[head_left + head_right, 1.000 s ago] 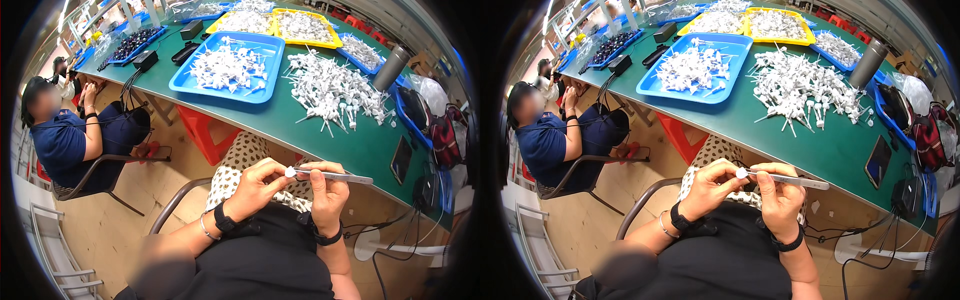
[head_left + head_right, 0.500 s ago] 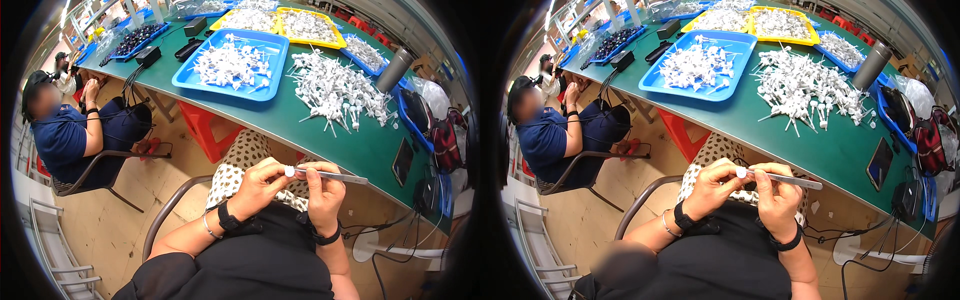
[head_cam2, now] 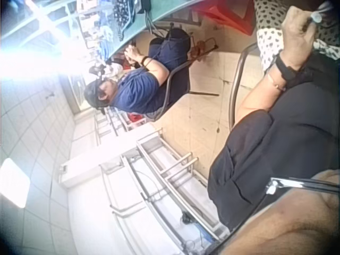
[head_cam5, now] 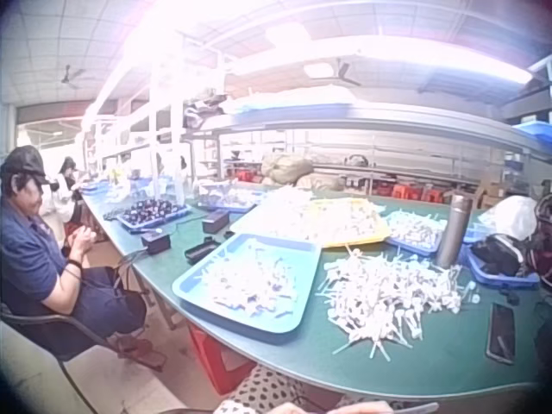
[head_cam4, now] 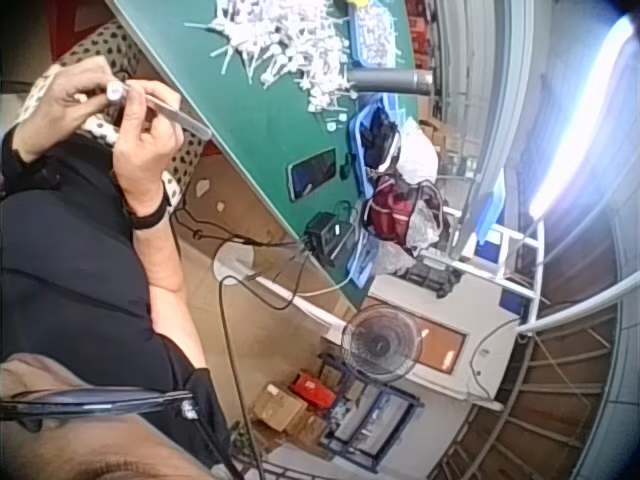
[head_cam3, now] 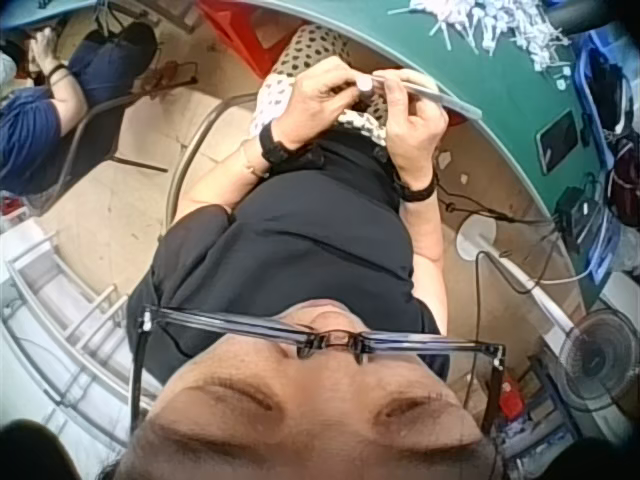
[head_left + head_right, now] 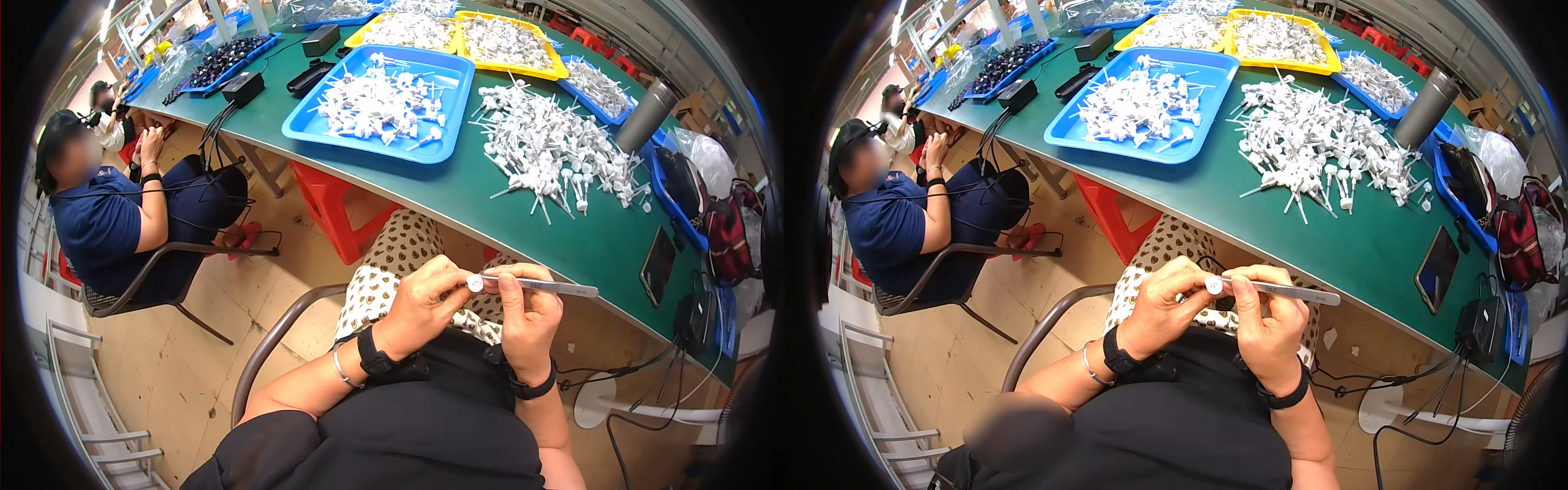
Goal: The person sits at a green workbench and uses tweezers to manipulate small white plastic components. They pick up individual pieces from a pile, adjust them with the tool, and place them into a blue tray. The process is repetitive and involves handling items one at a time.
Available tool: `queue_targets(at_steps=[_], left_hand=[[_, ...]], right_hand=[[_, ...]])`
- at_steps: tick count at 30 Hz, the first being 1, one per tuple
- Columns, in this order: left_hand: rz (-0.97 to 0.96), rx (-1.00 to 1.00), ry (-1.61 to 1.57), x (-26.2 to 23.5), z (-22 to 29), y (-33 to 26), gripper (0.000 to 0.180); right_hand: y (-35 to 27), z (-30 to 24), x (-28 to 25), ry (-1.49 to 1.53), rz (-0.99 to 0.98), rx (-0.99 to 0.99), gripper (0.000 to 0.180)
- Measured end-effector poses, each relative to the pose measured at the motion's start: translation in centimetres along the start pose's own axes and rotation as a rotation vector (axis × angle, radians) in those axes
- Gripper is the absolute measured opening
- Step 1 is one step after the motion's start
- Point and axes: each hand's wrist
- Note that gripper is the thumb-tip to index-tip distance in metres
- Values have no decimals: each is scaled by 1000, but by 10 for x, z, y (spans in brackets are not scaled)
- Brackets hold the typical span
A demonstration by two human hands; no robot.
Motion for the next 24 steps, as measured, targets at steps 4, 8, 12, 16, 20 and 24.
queue_targets(at_steps=[4,8,12,16,20,24], left_hand=[[3,-13,6,0,0,0,16],[6,-9,30,0,0,0,15],[16,-12,26,0,-1,0,14],[11,-14,26,-1,2,1,14],[23,-8,40,-1,4,2,14],[36,11,58,0,3,2,15]], right_hand=[[0,1,0,-12,-13,-6,6],[2,-1,-1,-22,-23,-11,6],[1,0,0,6,-10,6,7],[0,2,-1,-2,-15,-6,7],[1,2,-1,-22,-22,-7,7],[3,-3,1,-26,-11,15,8]])
Point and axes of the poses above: each hand's wrist, its own y-axis towards the middle knuckle, its own x-axis out of the palm, z = x × y, and after that the axes turned 13 degrees about -x, right-handed
